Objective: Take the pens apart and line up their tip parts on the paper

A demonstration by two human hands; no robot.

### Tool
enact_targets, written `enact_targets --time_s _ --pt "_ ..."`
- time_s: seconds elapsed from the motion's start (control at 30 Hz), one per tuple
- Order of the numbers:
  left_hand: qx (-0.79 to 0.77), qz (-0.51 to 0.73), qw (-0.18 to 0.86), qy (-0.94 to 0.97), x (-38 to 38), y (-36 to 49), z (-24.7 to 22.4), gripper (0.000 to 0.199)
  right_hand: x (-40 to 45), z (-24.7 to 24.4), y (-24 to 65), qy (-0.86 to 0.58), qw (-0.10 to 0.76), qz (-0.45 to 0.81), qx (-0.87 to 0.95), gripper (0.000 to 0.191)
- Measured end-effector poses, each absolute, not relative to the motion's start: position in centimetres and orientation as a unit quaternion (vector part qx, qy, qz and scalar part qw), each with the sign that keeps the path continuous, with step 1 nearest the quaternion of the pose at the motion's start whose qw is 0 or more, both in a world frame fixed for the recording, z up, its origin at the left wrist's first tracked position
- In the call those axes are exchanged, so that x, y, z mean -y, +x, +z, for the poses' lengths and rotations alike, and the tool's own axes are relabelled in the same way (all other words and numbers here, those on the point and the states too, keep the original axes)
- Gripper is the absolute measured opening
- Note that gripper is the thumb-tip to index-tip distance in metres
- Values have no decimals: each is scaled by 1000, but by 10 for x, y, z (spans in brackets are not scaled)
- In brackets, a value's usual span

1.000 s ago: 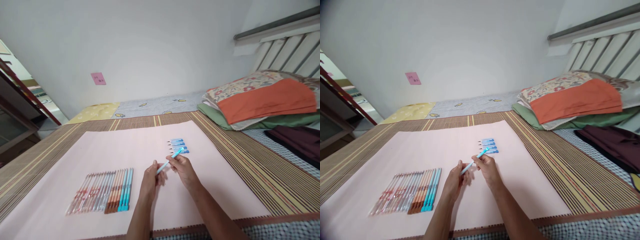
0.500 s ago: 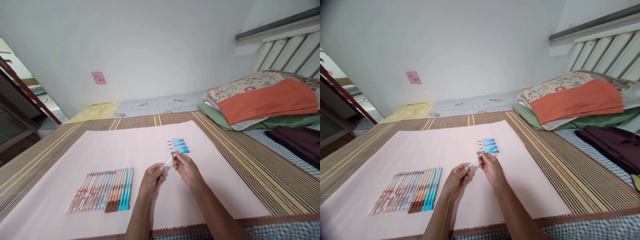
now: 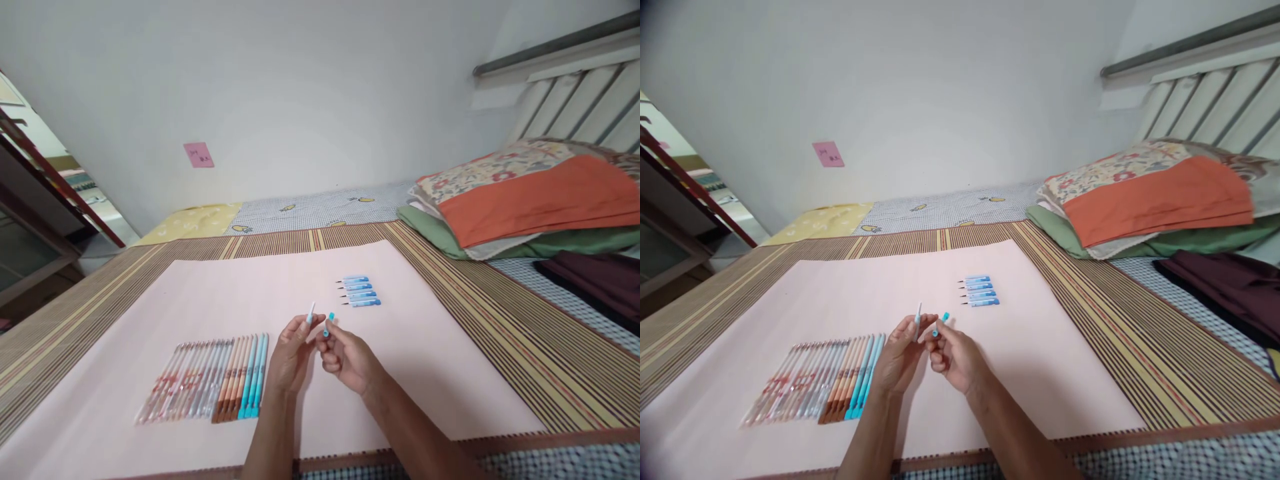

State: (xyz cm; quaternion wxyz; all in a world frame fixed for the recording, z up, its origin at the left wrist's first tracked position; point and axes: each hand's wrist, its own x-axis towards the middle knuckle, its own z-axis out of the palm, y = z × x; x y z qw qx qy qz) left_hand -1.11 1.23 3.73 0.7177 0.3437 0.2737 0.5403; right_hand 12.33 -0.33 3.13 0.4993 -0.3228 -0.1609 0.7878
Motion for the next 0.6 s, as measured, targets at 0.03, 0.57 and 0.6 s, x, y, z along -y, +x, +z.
enact_targets --time_s 0.03,0.57,0.6 --pt "-273 532 725 343 -11 -11 38 26 5 31 118 -324 487 796 159 42" --pt "-336 511 686 394 -10 -5 39 34 11 58 158 -431 580 549 420 40" --pt "-337 500 688 403 -9 -4 39 33 10 59 159 -442 594 522 424 40"
